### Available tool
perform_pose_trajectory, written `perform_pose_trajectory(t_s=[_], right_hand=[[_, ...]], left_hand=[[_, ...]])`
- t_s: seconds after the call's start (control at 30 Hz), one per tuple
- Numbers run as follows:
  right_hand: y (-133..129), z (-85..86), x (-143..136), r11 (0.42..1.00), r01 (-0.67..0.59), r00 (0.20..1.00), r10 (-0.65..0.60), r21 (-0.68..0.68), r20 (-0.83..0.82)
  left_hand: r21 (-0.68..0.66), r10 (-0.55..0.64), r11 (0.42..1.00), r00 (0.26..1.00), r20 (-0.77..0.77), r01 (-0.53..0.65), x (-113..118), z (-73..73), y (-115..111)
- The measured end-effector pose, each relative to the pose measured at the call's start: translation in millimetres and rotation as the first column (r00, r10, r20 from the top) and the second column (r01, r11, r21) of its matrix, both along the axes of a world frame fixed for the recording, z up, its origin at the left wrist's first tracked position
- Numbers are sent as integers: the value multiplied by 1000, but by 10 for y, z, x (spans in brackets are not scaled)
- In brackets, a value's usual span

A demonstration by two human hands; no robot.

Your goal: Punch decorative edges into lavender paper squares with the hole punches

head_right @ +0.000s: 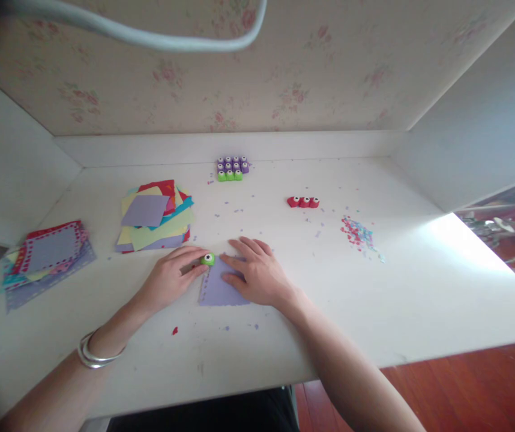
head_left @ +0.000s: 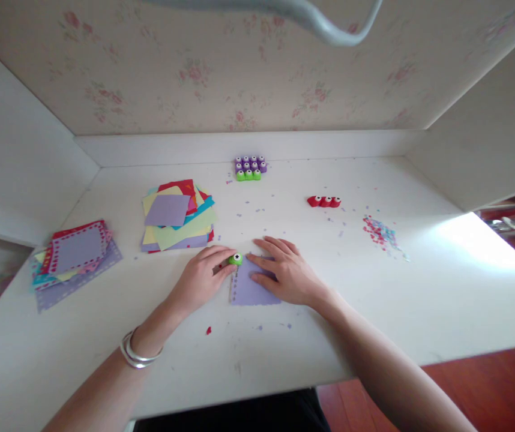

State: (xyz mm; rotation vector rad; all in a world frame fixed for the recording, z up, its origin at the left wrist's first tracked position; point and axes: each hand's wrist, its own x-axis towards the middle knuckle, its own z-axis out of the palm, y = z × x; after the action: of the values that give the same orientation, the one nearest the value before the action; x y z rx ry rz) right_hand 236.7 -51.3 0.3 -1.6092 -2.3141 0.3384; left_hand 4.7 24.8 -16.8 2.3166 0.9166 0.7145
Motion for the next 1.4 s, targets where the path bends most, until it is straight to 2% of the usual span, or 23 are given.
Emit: perform_pose_trajectory(t_s=[0.9,1.0,1.17,1.4], right_hand=[[-4,22,4,1000,-13,1000,13,7,17],[-6,23,3,1000,-11,1000,11,4,20],[-5,15,4,1000,-3,1000,3,9,9],[1,12,7,1000,-3,1000,3,-2,-5]], left_hand=[[39,1,999,1000,10,-2,20,-6,-26],[-4,21,1000,1000,2,-21,29,56,-41],[-181,125,976,992,-3,-124,118,194,-55],[-184,95,978,994,-48,-103,254,209,28]])
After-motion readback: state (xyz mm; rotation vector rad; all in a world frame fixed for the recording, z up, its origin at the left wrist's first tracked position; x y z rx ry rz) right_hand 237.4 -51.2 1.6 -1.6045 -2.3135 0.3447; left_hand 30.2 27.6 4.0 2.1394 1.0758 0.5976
